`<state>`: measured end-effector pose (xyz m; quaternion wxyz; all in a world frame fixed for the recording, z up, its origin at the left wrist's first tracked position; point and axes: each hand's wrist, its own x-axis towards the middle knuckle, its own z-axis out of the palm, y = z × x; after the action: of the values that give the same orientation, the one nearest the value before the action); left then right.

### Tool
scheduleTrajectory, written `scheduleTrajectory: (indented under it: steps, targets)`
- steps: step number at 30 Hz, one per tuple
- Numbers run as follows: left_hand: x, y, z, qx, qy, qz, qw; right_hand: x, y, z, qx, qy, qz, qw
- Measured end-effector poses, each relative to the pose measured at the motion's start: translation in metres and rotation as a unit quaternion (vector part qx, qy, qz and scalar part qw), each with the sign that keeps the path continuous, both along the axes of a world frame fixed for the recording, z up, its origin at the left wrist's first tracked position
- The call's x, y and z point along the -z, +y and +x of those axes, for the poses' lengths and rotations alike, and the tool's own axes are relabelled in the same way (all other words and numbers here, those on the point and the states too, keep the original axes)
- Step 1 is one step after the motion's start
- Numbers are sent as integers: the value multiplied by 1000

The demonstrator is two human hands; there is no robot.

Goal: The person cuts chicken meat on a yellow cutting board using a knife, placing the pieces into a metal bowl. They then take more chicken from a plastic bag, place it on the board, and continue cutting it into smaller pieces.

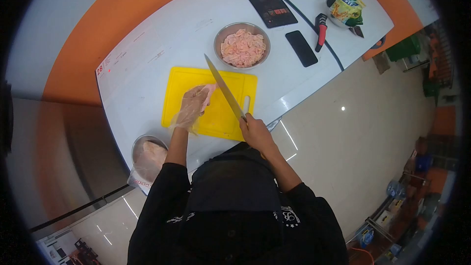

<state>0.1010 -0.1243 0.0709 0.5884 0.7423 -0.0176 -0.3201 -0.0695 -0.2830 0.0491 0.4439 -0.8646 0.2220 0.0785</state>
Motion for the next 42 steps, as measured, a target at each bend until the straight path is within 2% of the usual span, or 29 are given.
scheduleTrajectory:
  steps: [2,4,7,11,16,19,22,25,28,31,37,40,42]
  targets:
    - [22,2,1,7,-7,18,1000,4,6,8,-19,10,-19,1000]
    - [64,14,6,6,-22,63,998,11,15,15,-56,38,-47,997]
    - [108,41,1,20,-134,98,986,26,21,18,-80,67,-74,992]
    - [141,53,-9,-53,-279,155,946,33,14,17,-94,62,-85,990]
    - [124,56,-21,-82,-324,210,919,38,-2,6,-70,66,-89,991]
    - [100,59,-31,-106,-366,295,876,38,-1,2,-48,59,-102,992]
    - [66,65,-29,-95,-543,281,786,42,10,5,-29,32,-119,992]
    - [65,55,-23,-26,-515,229,825,40,29,21,-48,9,-121,991]
    - [94,40,-14,13,-489,172,855,39,46,48,-106,6,-142,984]
    - [99,34,-13,-10,-419,136,898,45,55,66,-135,7,-172,976]
    - [114,33,-10,-10,-435,188,881,37,47,36,-154,75,-174,970]
    - [118,34,-7,-26,-446,172,878,22,36,-5,-145,127,-155,969]
    - [111,37,-6,-41,-503,141,852,14,29,-30,-134,157,-143,968]
